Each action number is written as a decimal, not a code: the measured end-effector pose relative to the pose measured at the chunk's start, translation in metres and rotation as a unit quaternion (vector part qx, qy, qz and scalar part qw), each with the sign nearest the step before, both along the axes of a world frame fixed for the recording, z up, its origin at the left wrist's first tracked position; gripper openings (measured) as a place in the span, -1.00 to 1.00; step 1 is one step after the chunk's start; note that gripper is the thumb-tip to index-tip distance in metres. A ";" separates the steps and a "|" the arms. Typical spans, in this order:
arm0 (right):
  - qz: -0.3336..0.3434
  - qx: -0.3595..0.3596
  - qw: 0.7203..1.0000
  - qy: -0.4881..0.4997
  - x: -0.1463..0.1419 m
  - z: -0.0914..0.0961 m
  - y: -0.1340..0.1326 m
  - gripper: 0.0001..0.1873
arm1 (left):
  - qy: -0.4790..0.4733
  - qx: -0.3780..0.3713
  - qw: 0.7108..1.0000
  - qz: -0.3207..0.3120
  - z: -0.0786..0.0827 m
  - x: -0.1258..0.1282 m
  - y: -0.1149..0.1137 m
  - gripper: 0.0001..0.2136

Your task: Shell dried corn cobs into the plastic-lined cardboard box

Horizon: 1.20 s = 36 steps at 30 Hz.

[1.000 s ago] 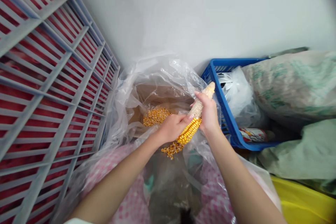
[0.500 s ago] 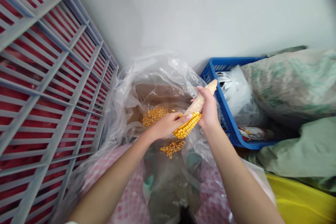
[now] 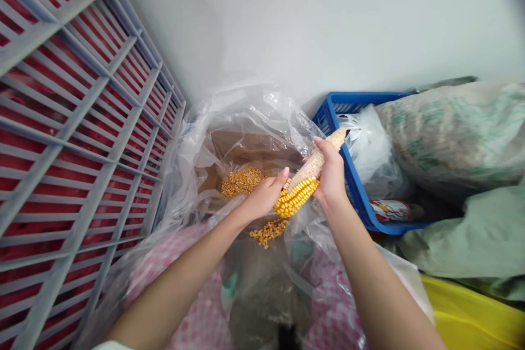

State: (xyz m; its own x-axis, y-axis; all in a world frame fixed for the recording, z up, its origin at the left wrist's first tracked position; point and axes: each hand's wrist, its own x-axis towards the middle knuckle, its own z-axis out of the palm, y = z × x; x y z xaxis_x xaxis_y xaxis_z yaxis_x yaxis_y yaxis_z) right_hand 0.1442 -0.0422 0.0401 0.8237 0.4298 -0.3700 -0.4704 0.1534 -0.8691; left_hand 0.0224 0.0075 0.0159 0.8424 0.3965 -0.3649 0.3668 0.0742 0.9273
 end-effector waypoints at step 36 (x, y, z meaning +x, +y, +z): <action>0.008 0.013 1.000 0.012 0.010 0.011 -0.006 -0.76 | 0.023 -0.030 0.992 -0.119 0.016 -0.007 0.002 -0.48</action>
State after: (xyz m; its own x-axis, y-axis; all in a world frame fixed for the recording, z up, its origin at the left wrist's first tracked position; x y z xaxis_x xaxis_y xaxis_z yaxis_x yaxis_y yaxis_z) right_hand 0.1545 -0.0483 0.0512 0.8077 0.4529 -0.3775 -0.4932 0.1683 -0.8535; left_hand 0.0155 0.0094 0.0321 0.8920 0.1646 -0.4210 0.4214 0.0342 0.9062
